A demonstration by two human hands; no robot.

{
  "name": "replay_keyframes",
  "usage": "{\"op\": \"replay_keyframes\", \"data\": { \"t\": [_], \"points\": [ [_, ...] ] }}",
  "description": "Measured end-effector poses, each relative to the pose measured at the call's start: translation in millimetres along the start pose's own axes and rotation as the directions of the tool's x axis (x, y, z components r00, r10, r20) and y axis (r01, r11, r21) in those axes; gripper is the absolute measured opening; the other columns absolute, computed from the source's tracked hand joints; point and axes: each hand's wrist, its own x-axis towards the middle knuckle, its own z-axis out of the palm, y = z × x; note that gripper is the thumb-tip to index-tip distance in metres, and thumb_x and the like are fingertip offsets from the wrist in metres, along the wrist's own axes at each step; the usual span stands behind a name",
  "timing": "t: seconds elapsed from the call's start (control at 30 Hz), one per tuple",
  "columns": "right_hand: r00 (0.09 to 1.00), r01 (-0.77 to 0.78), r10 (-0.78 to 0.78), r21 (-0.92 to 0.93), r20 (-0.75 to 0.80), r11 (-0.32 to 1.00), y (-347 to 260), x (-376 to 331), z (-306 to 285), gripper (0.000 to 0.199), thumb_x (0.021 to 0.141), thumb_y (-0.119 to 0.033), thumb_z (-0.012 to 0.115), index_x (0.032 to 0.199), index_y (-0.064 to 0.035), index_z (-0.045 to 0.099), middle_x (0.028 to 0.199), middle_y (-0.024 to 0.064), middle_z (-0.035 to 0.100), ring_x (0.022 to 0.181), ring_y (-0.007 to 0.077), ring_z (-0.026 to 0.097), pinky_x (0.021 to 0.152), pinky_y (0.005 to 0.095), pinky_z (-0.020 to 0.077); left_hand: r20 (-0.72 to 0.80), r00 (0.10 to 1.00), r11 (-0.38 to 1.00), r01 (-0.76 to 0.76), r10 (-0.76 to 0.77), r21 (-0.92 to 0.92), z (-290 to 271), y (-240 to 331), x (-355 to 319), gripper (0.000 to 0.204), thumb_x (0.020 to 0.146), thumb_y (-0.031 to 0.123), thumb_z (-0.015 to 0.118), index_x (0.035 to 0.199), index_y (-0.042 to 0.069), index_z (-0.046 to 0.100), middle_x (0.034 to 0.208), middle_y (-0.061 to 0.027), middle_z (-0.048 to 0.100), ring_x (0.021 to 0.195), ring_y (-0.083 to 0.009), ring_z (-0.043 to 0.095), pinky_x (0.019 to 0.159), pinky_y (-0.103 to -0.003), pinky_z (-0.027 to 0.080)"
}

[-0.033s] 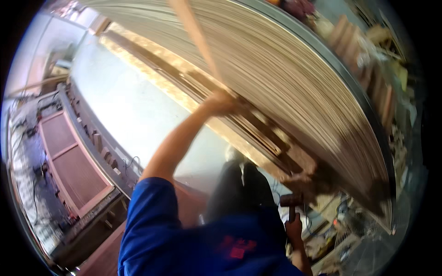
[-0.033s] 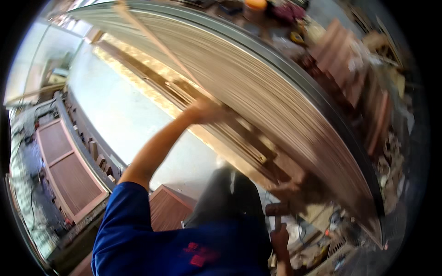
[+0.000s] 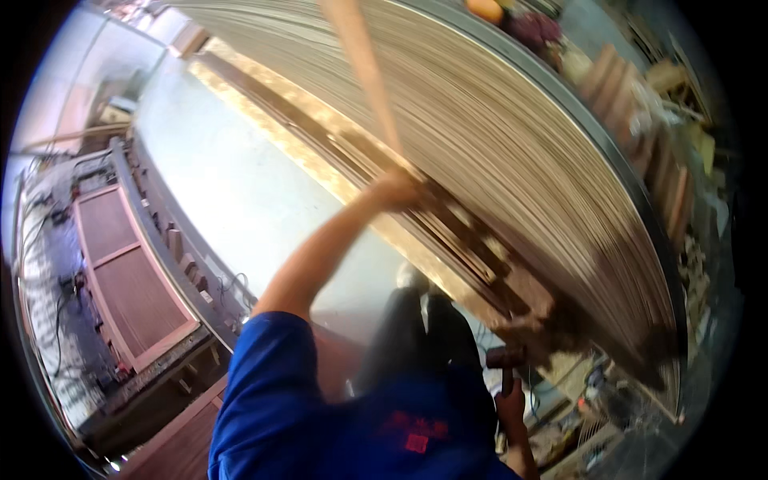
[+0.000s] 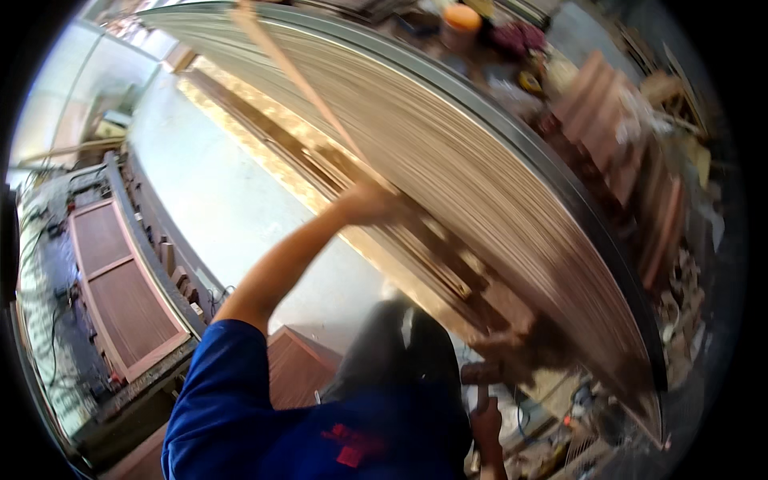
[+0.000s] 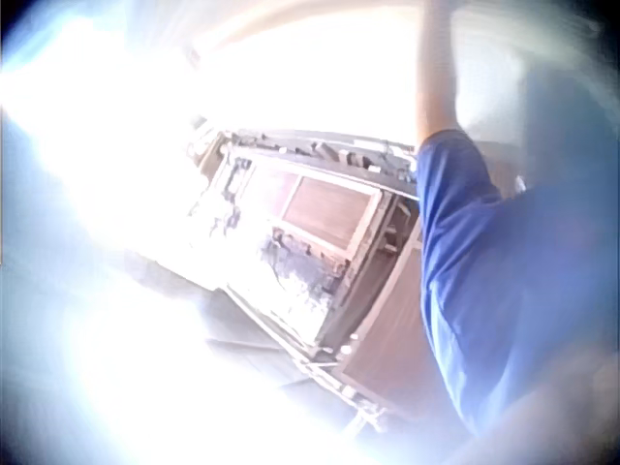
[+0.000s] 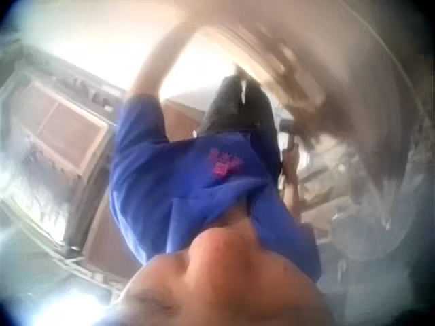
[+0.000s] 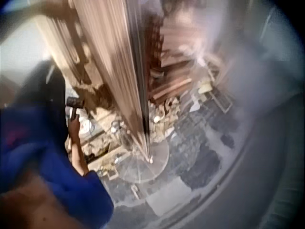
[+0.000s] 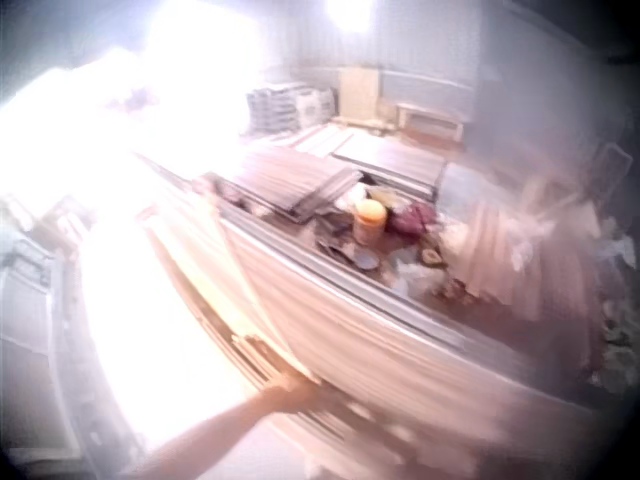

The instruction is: The person assembles wooden furniture components in a workshop. They apply glue to the edges of wooden strips using a brush, align them with larger panels, and secure the joints using a hammer. The process involves repetitive handling of multiple wooden pieces and tools.

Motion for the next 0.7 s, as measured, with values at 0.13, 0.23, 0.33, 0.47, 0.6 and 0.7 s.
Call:
{"op": "replay_keyframes", "data": {
  "t": [0.13,0.23,0.33,0.47,0.6,0.7],
  "points": [
    [0.986,0.138,-0.126,-0.11,0.109,0.984,-68,29,-14,0.032,0.084,-0.018,0.07,0.11,-0.0047,0.057,0.091,0.0268,0.069,0.089,0.0484,0.069,0.079,0.0572,0.0526,0.086,0.996,0.985,-0.014,-0.001,0.172,28,-8,5,0.039,0.097,0.023,0.065,0.137,0.023,0.068,0.126,-0.0036,0.07,0.125,-0.0256,0.063,0.108,-0.041,0.05],
    [0.953,0.297,-0.288,-0.087,0.095,0.951,-143,28,-33,0.042,0.084,-0.026,0.076,0.113,-0.0002,0.06,0.091,0.0278,0.07,0.089,0.0481,0.069,0.079,0.0535,0.0533,-0.383,0.923,0.995,0.005,0.034,0.101,7,-11,-25,0.011,0.085,0.017,0.064,0.089,0.008,0.069,0.093,-0.0053,0.069,0.089,-0.0236,0.067,0.077,-0.037,0.056],
    [0.903,0.429,-0.429,-0.003,0.006,0.903,-252,19,-34,0.053,0.085,-0.029,0.082,0.122,0.0032,0.063,0.102,0.0265,0.07,0.097,0.0463,0.069,0.087,0.0508,0.0536,-0.55,0.834,0.978,0.083,0.038,0.193,-50,-7,-101,0.022,0.084,0.017,0.065,0.103,0.008,0.073,0.099,-0.0054,0.065,0.095,-0.0245,0.063,0.082,-0.037,0.052],
    [0.65,0.747,-0.697,0.09,-0.303,0.658,-437,14,20,0.054,0.085,-0.028,0.087,0.125,0.0012,0.066,0.114,0.0239,0.069,0.104,0.0432,0.067,0.093,0.0488,0.0521,-0.492,0.858,0.987,0.163,-0.146,-0.009,-128,-11,-250,0.026,0.086,0.018,0.066,0.108,0.008,0.074,0.107,-0.0077,0.067,0.103,-0.0267,0.064,0.094,-0.037,0.051],
    [0.591,0.806,-0.797,0.069,-0.124,0.587,-618,-3,85,0.055,0.082,-0.027,0.089,0.123,0.0026,0.066,0.112,0.0247,0.07,0.1,0.0441,0.068,0.089,0.0493,0.054,-0.373,0.872,0.947,0.314,-0.317,-0.071,-178,-46,-410,0.019,0.083,0.016,0.067,0.099,0.008,0.073,0.103,-0.005,0.067,0.101,-0.0249,0.064,0.091,-0.036,0.052],
    [0.442,0.868,-0.897,0.256,-0.003,0.426,-727,-28,120,0.057,0.084,-0.029,0.089,0.126,0.0006,0.065,0.116,0.0221,0.069,0.106,0.0409,0.067,0.091,0.0465,0.0546,-0.418,0.798,0.9,0.393,-0.435,-0.187,-202,-90,-516,0.015,0.082,0.015,0.067,0.095,0.008,0.071,0.1,-0.0045,0.068,0.098,-0.0236,0.064,0.089,-0.036,0.052]
  ]
}}
